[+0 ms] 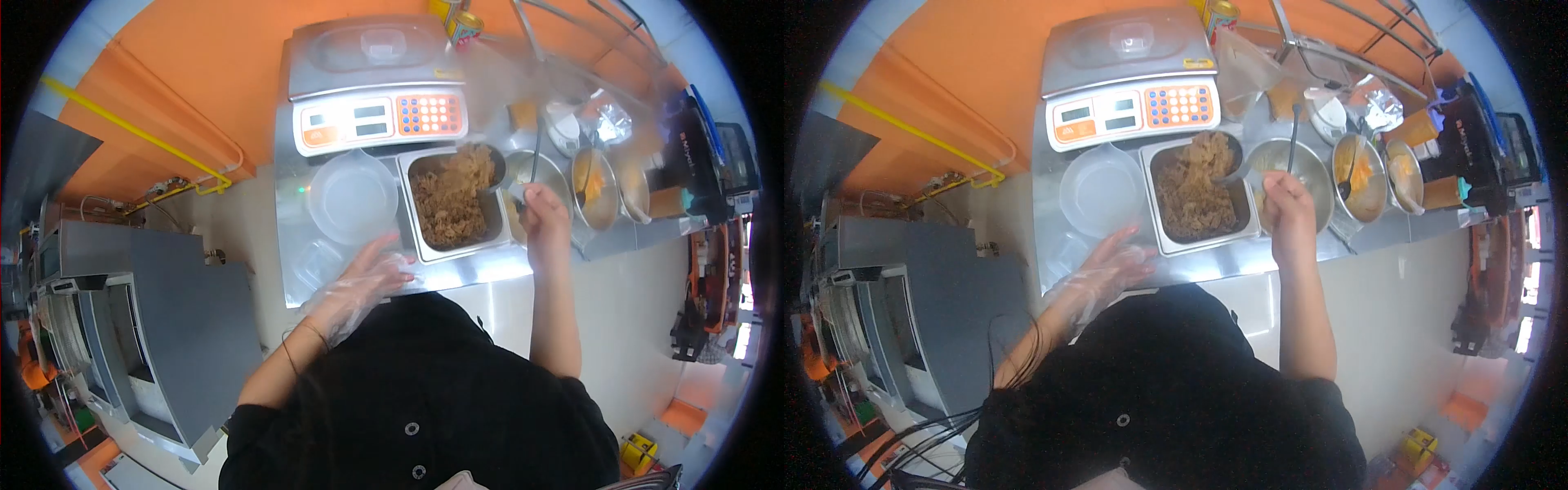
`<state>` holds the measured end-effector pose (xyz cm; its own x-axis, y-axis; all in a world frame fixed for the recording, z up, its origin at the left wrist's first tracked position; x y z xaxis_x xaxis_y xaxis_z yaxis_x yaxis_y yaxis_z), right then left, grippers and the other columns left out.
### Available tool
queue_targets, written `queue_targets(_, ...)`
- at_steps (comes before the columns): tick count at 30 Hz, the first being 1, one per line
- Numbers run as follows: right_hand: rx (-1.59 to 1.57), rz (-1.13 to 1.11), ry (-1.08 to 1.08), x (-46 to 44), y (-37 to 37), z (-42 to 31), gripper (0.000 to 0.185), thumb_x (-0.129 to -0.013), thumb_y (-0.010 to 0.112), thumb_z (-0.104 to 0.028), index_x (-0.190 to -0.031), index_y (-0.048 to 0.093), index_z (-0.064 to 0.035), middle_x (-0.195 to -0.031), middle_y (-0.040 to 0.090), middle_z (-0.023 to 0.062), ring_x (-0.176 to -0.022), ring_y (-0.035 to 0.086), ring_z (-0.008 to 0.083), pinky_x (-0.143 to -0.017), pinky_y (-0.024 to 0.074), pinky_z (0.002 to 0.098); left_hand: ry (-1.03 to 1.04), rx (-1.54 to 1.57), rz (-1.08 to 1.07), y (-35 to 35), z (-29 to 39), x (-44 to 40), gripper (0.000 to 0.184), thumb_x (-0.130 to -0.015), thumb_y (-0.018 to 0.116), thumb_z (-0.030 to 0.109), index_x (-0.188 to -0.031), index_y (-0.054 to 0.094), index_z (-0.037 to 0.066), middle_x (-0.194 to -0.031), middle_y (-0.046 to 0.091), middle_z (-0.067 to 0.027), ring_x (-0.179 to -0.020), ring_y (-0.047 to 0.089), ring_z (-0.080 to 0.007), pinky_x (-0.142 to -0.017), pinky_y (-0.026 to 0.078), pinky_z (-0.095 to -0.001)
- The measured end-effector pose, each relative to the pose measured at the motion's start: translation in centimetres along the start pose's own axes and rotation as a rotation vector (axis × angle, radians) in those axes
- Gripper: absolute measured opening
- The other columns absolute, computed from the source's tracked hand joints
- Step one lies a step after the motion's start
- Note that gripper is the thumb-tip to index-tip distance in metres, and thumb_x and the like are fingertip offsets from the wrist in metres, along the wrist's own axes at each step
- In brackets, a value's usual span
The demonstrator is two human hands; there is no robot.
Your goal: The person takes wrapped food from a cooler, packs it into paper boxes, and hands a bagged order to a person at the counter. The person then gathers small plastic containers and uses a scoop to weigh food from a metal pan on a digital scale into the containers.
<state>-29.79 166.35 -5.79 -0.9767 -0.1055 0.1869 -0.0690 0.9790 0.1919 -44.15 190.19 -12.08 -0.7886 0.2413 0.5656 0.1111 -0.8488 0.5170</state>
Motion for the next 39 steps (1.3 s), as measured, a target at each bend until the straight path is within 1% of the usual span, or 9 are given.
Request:
queue_targets(4,-0.042,-0.112,-0.15,-5.7,3.9,-4.1,0.017,-0.088,0.059,-0.017,-0.097,0.059,-0.0025,-0.059,0.034,-0.0098,-0.051,0.027,0.0015,-0.046,0.0171,0.0211,0.063,-0.003,0.008,-2.1,1.9,2.4,0.054,-0.09,0.06,0.022,-0.137,0.036,0.013,-0.117,0.057,-0.0172,-0.104,0.059,-0.0258,-0.095,0.044,-0.0374)
queue_targets(8,0.097,-0.129,-0.34,-11.2,11.3,-7.8,0.02,-0.088,0.06,-0.02,-0.09,0.062,-0.0001,-0.066,0.052,-0.0053,-0.057,0.043,0.0052,-0.052,0.0336,0.022,0.274,0.069,0.092,-4.4,3.8,4.4,0.048,-0.09,0.06,0.02,-0.132,0.04,0.009,-0.111,0.06,-0.0174,-0.1,0.061,-0.0258,-0.092,0.047,-0.037)
queue_targets(14,1.051,0.001,-0.902,-20.7,17.3,-4.9,0.021,-0.087,0.057,-0.026,-0.091,0.063,-0.0059,-0.076,0.064,0.0164,-0.076,0.064,0.0312,-0.068,0.0476,0.0427,0.488,0.227,0.311,-7.6,5.5,8.7,0.042,-0.089,0.06,0.016,-0.127,0.046,0.007,-0.101,0.062,-0.0149,-0.09,0.063,-0.0254,-0.086,0.051,-0.0368)
queue_targets(15,1.039,-0.042,-0.912,-22.7,17.6,-3.9,0.02,-0.088,0.054,-0.025,-0.094,0.063,-0.0086,-0.085,0.064,0.0202,-0.084,0.061,0.0387,-0.072,0.0469,0.0491,0.507,0.244,0.359,-8.2,5.4,9.4,0.041,-0.088,0.06,0.016,-0.126,0.047,0.007,-0.1,0.062,-0.0143,-0.089,0.064,-0.0252,-0.085,0.051,-0.0367)
queue_targets(21,1.357,-0.041,-0.875,-22.6,18.8,-3.5,0.019,-0.088,0.053,-0.025,-0.098,0.06,-0.0099,-0.083,0.065,0.0196,-0.082,0.063,0.0379,-0.071,0.0479,0.05,0.578,0.363,0.591,-11.2,4.3,12.9,0.04,-0.087,0.062,0.018,-0.123,0.049,0.007,-0.096,0.062,-0.0118,-0.087,0.063,-0.0241,-0.081,0.051,-0.0359)
queue_targets(24,1.475,-0.068,-0.837,-21.4,19.4,-4.4,0.018,-0.089,0.052,-0.025,-0.097,0.06,-0.0105,-0.08,0.065,0.019,-0.082,0.063,0.0381,-0.071,0.0482,0.0506,0.607,0.463,0.622,-12.8,3.4,13.2,0.042,-0.086,0.06,0.009,-0.125,0.044,0.006,-0.098,0.062,-0.0152,-0.085,0.065,-0.0269,-0.08,0.053,-0.0357)
queue_targets(30,1.286,-0.038,-0.925,-22.8,18.3,-4.6,0.02,-0.089,0.052,-0.027,-0.099,0.059,-0.0111,-0.08,0.065,0.0187,-0.078,0.063,0.039,-0.068,0.0484,0.0504,0.54,0.386,0.687,-12.2,3.7,12.6,0.042,-0.087,0.063,0.019,-0.124,0.048,0.009,-0.094,0.062,-0.0091,-0.085,0.062,-0.0235,-0.081,0.051,-0.0356)
queue_targets(36,1.272,-0.04,-0.908,-22.8,18.0,-4.7,0.02,-0.089,0.052,-0.026,-0.097,0.06,-0.0094,-0.083,0.065,0.0199,-0.08,0.063,0.039,-0.069,0.0483,0.0494,0.569,0.412,0.57,-11.8,3.8,11.5,0.042,-0.086,0.063,0.018,-0.124,0.048,0.009,-0.095,0.061,-0.0094,-0.086,0.062,-0.0243,-0.081,0.051,-0.0361)
queue_targets(39,1.376,-0.093,-0.777,-22.8,17.9,-4.9,0.031,-0.091,0.051,-0.026,-0.115,0.058,-0.0086,-0.092,0.064,0.0222,-0.09,0.063,0.0377,-0.076,0.0484,0.0459,0.593,0.41,0.531,-11.9,3.8,11.4,0.041,-0.087,0.063,0.018,-0.124,0.048,0.009,-0.095,0.061,-0.0101,-0.086,0.062,-0.0242,-0.081,0.051,-0.0369)
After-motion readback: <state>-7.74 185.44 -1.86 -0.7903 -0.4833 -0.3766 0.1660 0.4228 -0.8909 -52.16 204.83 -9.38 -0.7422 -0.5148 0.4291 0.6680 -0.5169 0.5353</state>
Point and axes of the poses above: each hand's wrist, its own x-axis away from the middle knuckle, its own y-axis out of the palm, z = x × y, the point moved 5 cm from there along -x, towards the middle knuckle
